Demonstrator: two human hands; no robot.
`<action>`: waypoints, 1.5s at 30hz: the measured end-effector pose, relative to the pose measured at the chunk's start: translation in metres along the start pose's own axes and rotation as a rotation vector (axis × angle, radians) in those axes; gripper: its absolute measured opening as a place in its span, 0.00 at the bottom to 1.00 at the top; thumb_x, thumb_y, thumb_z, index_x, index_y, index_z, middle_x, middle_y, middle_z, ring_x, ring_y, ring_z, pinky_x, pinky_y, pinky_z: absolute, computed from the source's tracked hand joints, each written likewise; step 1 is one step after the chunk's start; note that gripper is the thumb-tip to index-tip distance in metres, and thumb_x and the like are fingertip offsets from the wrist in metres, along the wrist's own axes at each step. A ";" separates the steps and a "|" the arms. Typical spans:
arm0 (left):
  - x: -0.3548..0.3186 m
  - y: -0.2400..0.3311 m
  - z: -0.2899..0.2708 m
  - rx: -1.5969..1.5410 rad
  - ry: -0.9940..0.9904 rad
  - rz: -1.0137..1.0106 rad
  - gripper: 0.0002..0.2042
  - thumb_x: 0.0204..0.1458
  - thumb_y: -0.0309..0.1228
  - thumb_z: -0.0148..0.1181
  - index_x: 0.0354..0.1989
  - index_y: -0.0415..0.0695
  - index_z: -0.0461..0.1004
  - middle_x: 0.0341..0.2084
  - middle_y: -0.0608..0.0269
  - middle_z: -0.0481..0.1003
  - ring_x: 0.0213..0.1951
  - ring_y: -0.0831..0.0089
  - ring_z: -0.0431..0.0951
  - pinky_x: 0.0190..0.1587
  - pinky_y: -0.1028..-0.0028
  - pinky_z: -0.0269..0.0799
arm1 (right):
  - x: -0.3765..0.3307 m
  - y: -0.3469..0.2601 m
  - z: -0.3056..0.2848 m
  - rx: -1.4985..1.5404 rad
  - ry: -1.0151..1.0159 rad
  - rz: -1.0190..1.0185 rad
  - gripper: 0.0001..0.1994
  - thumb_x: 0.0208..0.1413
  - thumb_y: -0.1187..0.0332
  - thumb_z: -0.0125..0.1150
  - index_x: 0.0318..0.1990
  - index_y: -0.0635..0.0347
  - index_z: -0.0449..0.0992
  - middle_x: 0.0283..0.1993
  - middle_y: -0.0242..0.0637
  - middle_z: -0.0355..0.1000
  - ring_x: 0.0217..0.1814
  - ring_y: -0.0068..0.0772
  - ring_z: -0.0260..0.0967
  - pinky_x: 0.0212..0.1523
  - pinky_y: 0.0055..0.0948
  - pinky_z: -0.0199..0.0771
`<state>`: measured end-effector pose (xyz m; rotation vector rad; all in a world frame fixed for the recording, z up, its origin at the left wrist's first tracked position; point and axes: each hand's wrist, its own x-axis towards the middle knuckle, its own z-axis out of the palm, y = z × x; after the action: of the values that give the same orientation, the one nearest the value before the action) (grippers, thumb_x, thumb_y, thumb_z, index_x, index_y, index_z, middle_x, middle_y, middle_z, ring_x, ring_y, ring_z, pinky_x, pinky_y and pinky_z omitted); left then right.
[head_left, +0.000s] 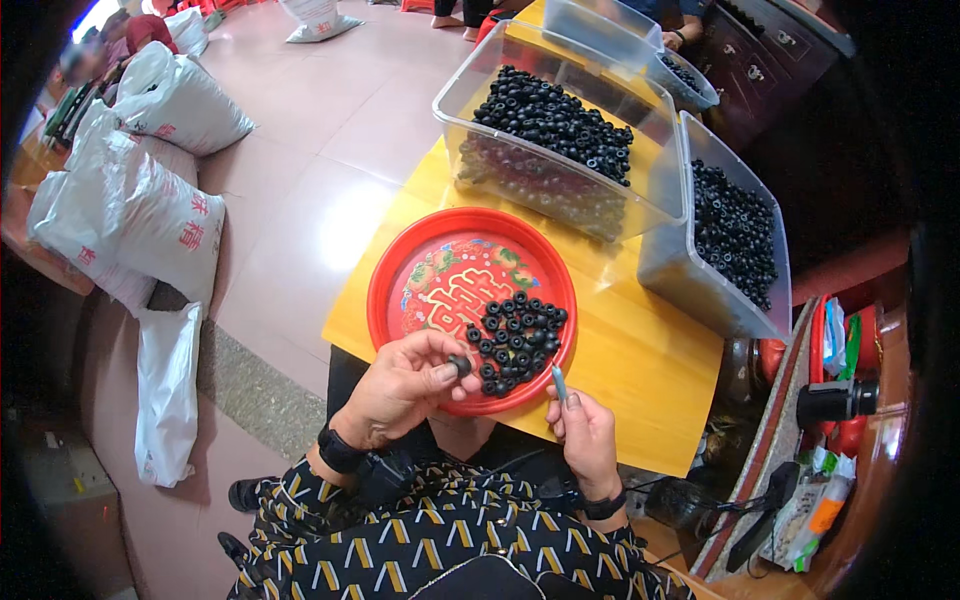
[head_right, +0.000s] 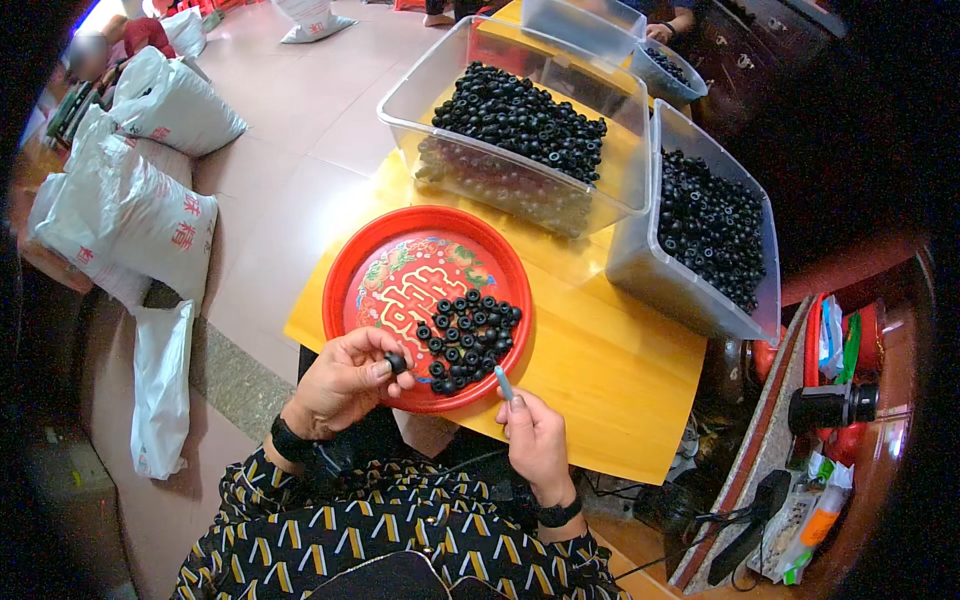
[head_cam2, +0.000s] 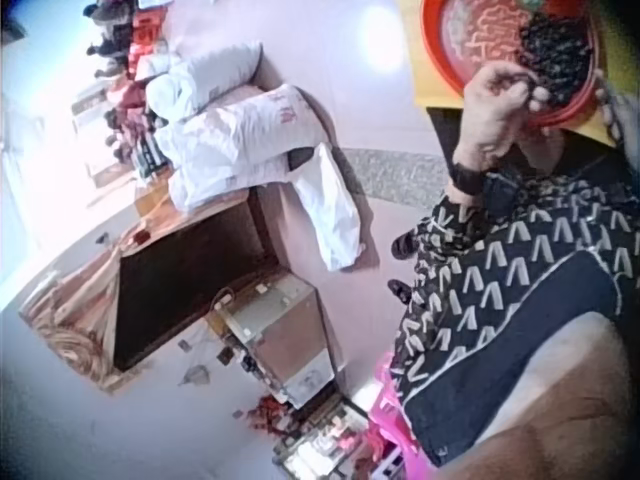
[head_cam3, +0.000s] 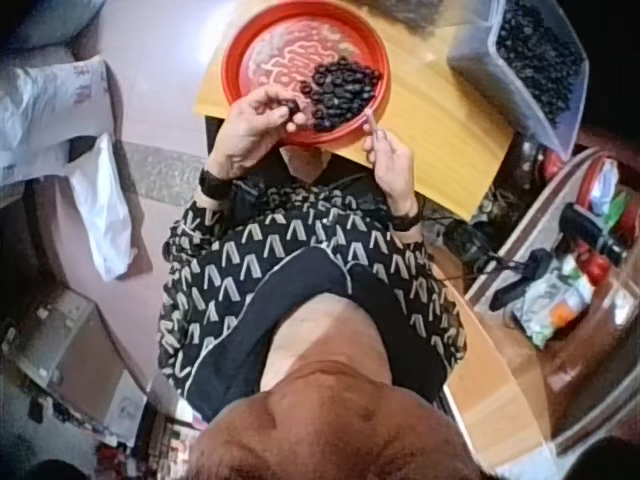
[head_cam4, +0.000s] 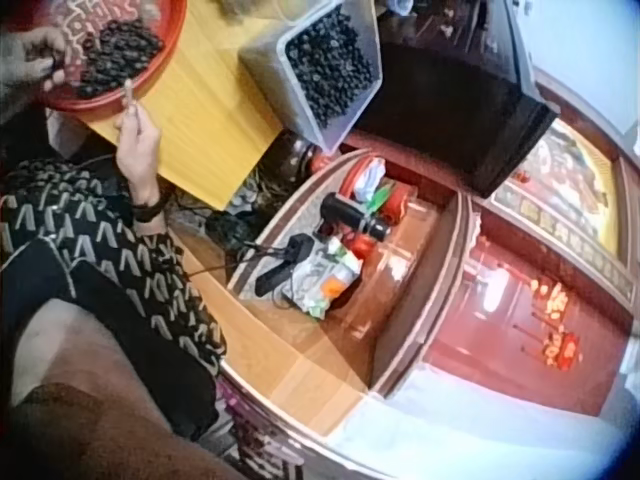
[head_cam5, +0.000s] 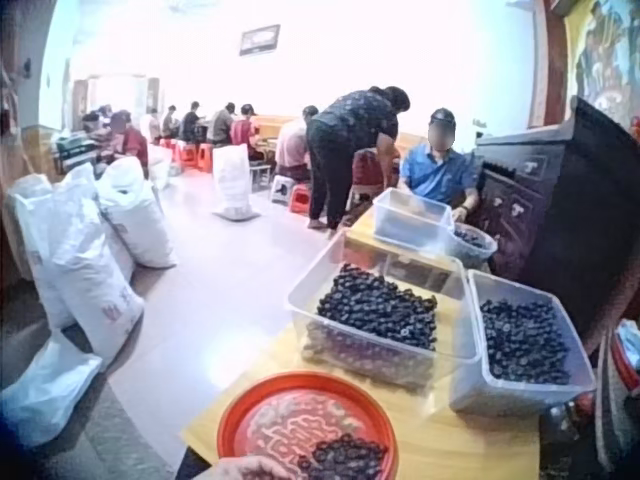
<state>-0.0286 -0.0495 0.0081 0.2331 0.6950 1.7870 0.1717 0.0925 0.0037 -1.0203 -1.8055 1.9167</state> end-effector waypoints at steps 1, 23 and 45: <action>-0.001 -0.003 -0.005 -0.064 -0.003 -0.021 0.09 0.50 0.22 0.55 0.40 0.40 0.68 0.37 0.57 0.71 0.37 0.69 0.74 0.38 0.75 0.72 | -0.002 -0.003 0.003 -0.107 0.006 -0.067 0.11 0.58 0.71 0.48 0.43 0.69 0.71 0.27 0.31 0.67 0.24 0.17 0.60 0.26 0.16 0.61; -0.016 -0.022 0.000 -0.319 -0.033 -0.035 0.09 0.52 0.22 0.53 0.42 0.40 0.67 0.33 0.59 0.70 0.33 0.71 0.71 0.38 0.76 0.69 | -0.007 -0.040 0.041 -0.642 -0.096 -0.695 0.16 0.43 0.76 0.62 0.43 0.66 0.73 0.30 0.44 0.69 0.27 0.43 0.69 0.28 0.34 0.69; -0.015 -0.024 -0.001 -0.292 -0.072 -0.068 0.09 0.53 0.25 0.52 0.43 0.42 0.67 0.37 0.58 0.72 0.32 0.73 0.70 0.37 0.73 0.67 | -0.005 -0.037 0.038 -0.753 -0.054 -0.783 0.18 0.42 0.76 0.62 0.44 0.65 0.72 0.29 0.42 0.67 0.27 0.42 0.67 0.27 0.35 0.67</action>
<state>-0.0044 -0.0593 -0.0032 0.0754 0.3799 1.7805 0.1405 0.0669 0.0389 -0.3001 -2.5085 0.8144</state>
